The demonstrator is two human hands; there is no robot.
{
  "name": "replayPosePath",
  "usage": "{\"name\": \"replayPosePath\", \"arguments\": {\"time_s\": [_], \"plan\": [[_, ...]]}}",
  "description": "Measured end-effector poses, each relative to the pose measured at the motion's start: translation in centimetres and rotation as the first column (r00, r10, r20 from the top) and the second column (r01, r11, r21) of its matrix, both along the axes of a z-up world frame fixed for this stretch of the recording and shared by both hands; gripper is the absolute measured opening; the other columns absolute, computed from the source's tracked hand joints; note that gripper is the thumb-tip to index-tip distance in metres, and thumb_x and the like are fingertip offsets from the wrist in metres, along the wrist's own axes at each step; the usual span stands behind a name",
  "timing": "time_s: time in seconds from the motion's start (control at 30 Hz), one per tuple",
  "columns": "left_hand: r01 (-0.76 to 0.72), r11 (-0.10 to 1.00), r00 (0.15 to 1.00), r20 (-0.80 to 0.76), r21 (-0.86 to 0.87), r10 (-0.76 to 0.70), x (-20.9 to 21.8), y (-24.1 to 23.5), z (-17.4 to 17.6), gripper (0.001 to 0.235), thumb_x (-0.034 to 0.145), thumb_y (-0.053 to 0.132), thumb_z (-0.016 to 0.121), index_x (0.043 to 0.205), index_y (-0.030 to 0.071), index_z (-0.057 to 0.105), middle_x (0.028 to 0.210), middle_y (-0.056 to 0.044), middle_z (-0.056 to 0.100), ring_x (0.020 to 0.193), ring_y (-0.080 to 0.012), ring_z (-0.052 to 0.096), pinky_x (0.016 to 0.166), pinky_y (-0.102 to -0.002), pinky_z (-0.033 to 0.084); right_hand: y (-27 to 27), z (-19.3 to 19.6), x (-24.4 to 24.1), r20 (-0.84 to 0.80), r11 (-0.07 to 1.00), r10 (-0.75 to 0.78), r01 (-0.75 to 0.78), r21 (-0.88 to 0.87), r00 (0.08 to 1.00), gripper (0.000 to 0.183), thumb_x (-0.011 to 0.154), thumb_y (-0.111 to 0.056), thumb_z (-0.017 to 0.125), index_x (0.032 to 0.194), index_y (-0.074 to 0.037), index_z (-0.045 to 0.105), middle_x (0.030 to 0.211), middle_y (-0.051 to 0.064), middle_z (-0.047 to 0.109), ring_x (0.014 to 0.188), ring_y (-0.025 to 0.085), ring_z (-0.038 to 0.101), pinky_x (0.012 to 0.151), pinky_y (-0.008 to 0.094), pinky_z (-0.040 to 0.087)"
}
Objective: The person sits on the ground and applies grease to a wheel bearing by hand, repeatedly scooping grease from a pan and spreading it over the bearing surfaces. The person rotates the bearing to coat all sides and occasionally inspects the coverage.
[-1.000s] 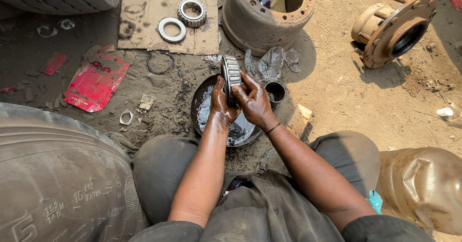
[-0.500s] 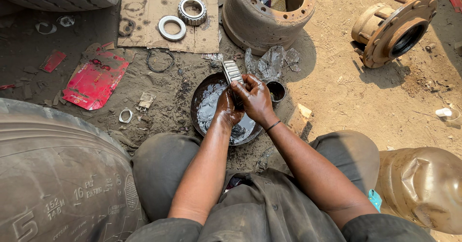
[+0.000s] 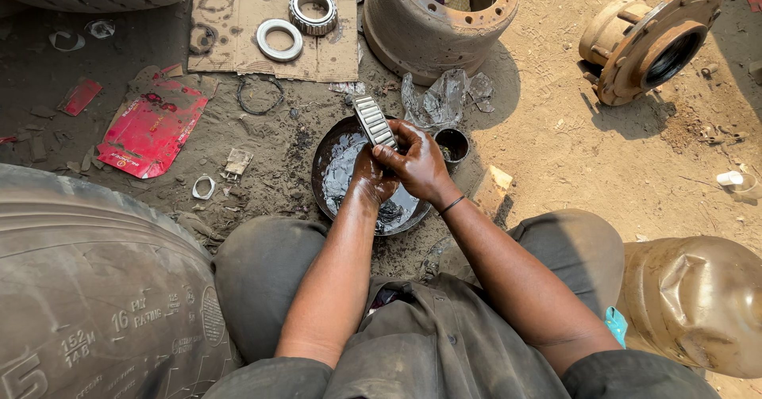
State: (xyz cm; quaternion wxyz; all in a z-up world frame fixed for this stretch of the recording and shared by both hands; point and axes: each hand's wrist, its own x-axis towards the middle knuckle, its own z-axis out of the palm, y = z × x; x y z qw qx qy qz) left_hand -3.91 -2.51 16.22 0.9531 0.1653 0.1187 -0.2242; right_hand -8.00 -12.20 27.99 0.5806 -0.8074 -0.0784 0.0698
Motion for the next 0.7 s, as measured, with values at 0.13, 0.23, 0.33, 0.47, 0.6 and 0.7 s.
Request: {"name": "replayPosePath", "arguments": {"time_s": [0.13, 0.23, 0.33, 0.47, 0.6, 0.7], "plan": [[0.008, 0.998, 0.999, -0.042, -0.066, -0.011, 0.1, -0.1, -0.7, 0.023, 0.099, 0.026, 0.059, 0.103, 0.003, 0.063, 0.090, -0.008, 0.070, 0.076, -0.0180, 0.072, 0.065, -0.029, 0.064, 0.4, 1.7, -0.2, -0.146, 0.995, -0.069, 0.057, -0.085, 0.987, 0.050, 0.092, -0.031, 0.070, 0.135, -0.007, 0.062, 0.114, 0.004, 0.076, 0.106, 0.014, 0.071, 0.101, 0.032, 0.054], [-0.026, 0.998, 0.994, -0.104, -0.050, 0.021, 0.2, -0.4, -0.6, 0.023, 0.101, 0.026, 0.061, 0.106, 0.004, 0.065, 0.091, -0.006, 0.070, 0.074, -0.0157, 0.071, 0.062, -0.027, 0.061, -0.5, 1.7, 0.2, -0.094, 0.999, -0.043, 0.044, 0.012, 0.995, 0.046, 0.093, -0.028, 0.067, 0.133, -0.004, 0.067, 0.110, 0.004, 0.076, 0.101, 0.014, 0.068, 0.097, 0.032, 0.054], [-0.022, 0.992, 0.998, -0.067, -0.124, 0.013, 0.1, -0.4, -0.2, 0.021, 0.100, 0.024, 0.058, 0.107, 0.005, 0.064, 0.092, -0.006, 0.070, 0.077, -0.0156, 0.073, 0.065, -0.028, 0.063, -1.0, 0.9, 0.3, -0.059, 0.991, -0.007, 0.015, 0.136, 0.998, 0.042, 0.102, -0.032, 0.061, 0.127, 0.001, 0.071, 0.112, 0.006, 0.076, 0.102, 0.014, 0.067, 0.097, 0.031, 0.054], [0.002, 1.000, 0.995, -0.101, -0.014, -0.003, -0.3, 0.0, 0.6, 0.024, 0.101, 0.025, 0.055, 0.105, 0.003, 0.065, 0.087, -0.007, 0.070, 0.070, -0.0160, 0.071, 0.058, -0.027, 0.061, -0.7, 0.4, 0.0, -0.041, 0.998, -0.027, 0.029, 0.051, 0.999, 0.049, 0.097, -0.033, 0.069, 0.131, 0.002, 0.064, 0.111, 0.009, 0.071, 0.100, 0.014, 0.064, 0.092, 0.032, 0.054], [-0.066, 0.998, 0.986, -0.152, 0.014, 0.068, -0.6, 0.1, 1.8, 0.026, 0.101, 0.015, 0.048, 0.111, -0.004, 0.062, 0.092, -0.014, 0.071, 0.076, -0.0204, 0.073, 0.064, -0.029, 0.064, -0.3, 0.9, -0.3, -0.027, 1.000, 0.002, -0.001, 0.031, 1.000, 0.063, 0.089, -0.031, 0.077, 0.138, 0.000, 0.052, 0.119, 0.006, 0.071, 0.105, 0.010, 0.068, 0.096, 0.026, 0.053], [-0.145, 0.965, 0.971, -0.154, 0.219, 0.181, -0.6, 0.3, 3.0, 0.030, 0.095, 0.009, 0.046, 0.115, -0.007, 0.061, 0.090, -0.015, 0.070, 0.070, -0.0219, 0.071, 0.057, -0.033, 0.061, -0.5, 1.3, -0.3, -0.096, 0.977, -0.050, 0.069, 0.200, 0.994, 0.056, 0.092, -0.031, 0.074, 0.136, 0.000, 0.058, 0.108, 0.005, 0.072, 0.087, 0.009, 0.063, 0.078, 0.025, 0.052]]}}
